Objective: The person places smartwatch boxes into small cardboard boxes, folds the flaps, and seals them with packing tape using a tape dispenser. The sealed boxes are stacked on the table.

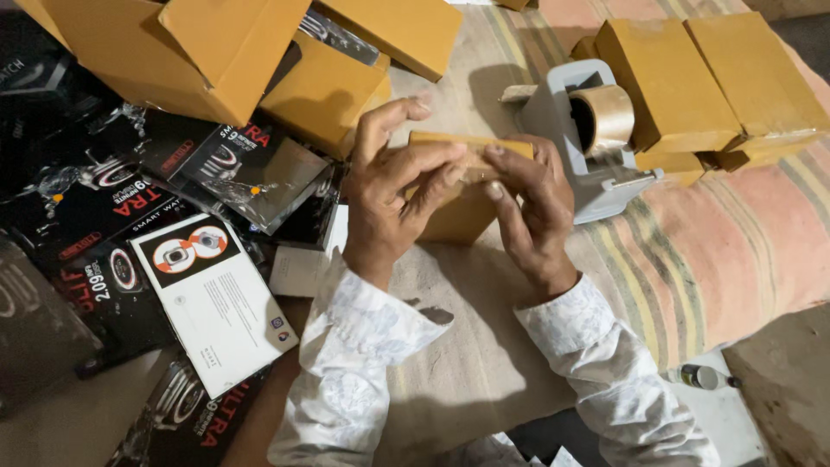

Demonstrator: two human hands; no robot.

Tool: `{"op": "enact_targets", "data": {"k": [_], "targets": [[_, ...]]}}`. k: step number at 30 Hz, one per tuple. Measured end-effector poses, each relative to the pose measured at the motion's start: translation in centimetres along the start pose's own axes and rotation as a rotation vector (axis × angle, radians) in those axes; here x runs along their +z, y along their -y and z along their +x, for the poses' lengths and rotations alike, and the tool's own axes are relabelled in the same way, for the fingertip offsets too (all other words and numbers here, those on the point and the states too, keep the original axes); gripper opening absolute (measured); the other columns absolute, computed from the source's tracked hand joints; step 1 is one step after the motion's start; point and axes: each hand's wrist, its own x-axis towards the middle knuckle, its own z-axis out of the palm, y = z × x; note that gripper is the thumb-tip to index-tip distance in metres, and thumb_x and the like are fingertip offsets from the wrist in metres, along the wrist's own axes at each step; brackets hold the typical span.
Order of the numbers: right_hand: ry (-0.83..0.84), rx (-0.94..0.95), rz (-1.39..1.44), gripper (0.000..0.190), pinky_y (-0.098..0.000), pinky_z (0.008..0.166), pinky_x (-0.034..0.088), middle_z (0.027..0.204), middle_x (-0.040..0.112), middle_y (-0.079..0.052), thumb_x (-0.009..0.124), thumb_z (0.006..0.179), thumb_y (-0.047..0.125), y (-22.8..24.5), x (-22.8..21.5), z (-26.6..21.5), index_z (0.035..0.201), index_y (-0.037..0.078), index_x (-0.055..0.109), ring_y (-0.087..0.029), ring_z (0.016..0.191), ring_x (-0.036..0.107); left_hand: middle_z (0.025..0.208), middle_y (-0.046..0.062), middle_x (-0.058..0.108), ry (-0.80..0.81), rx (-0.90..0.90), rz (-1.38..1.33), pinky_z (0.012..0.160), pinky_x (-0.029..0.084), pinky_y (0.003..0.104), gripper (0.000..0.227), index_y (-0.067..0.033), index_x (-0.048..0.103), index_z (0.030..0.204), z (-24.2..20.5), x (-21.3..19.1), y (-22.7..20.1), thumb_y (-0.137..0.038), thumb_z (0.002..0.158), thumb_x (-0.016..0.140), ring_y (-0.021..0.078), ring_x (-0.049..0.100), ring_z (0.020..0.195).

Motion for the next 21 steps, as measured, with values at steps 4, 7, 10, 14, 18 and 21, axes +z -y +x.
{"op": "enact_targets", "data": {"k": [4,7,10,14,18,21], "targets": [[-0.136,0.060,-0.088,0.027,-0.0271,0.091,0.057,0.121,0.064,-0.015,0.066,0.106,-0.005,-0.3,0.6,0.1,0.133,0.000,0.064,-0.018,0.107,0.067,0.158,0.022,0.031,0.072,-0.090,0.210,0.116,0.052,0.047,0.056,-0.0301,0.048,0.150,-0.3,2.3,-1.5,-0.023,0.101,0.074,0.0390,0.050,0.146],[-0.331,0.228,0.118,0.027,-0.0294,0.098,0.057,0.124,0.067,-0.013,0.070,0.106,0.001,-0.8,0.7,-0.7,0.132,-0.004,0.064,-0.017,0.112,0.068,0.162,0.029,0.023,0.189,-0.038,0.363,0.116,0.041,0.058,0.096,-0.0315,0.034,0.159,-0.7,3.6,-2.8,-0.029,0.073,0.077,0.0467,0.039,0.145],[-0.443,0.446,0.306,0.029,-0.0281,0.093,0.055,0.120,0.070,-0.013,0.071,0.103,0.007,-1.2,0.7,-3.2,0.128,-0.006,0.065,-0.015,0.105,0.066,0.163,0.029,0.023,0.326,-0.052,0.573,0.118,0.034,0.061,0.101,-0.0326,0.035,0.161,-1.9,4.9,-3.5,-0.014,0.073,0.080,0.0474,0.034,0.145],[-0.334,0.812,-0.041,0.027,-0.0281,0.075,0.055,0.102,0.073,-0.012,0.070,0.098,0.017,-1.2,-0.1,-6.1,0.117,-0.002,0.072,-0.014,0.088,0.065,0.153,0.027,0.029,0.569,-0.174,0.579,0.104,0.031,0.065,0.097,-0.0345,0.048,0.150,-2.6,6.9,-2.9,-0.008,0.065,0.085,0.0493,0.037,0.136],[-0.225,0.525,-0.282,0.019,-0.0346,0.082,0.052,0.119,0.063,-0.013,0.071,0.099,0.014,-0.4,-6.0,-8.2,0.109,-0.001,0.074,-0.021,0.102,0.063,0.151,0.025,0.030,0.849,-0.282,0.534,0.109,0.032,0.059,0.088,-0.0312,0.058,0.136,-2.7,8.8,-0.9,-0.008,0.056,0.086,0.0472,0.039,0.132],[-0.346,0.340,-0.439,0.019,-0.0378,0.094,0.053,0.114,0.064,-0.014,0.070,0.105,0.017,-0.4,-10.2,-7.7,0.106,-0.002,0.068,-0.026,0.112,0.064,0.148,0.023,0.033,0.912,-0.291,0.518,0.112,0.030,0.060,0.083,-0.0266,0.059,0.133,-2.1,10.0,1.1,-0.013,0.057,0.089,0.0464,0.039,0.133]]}}
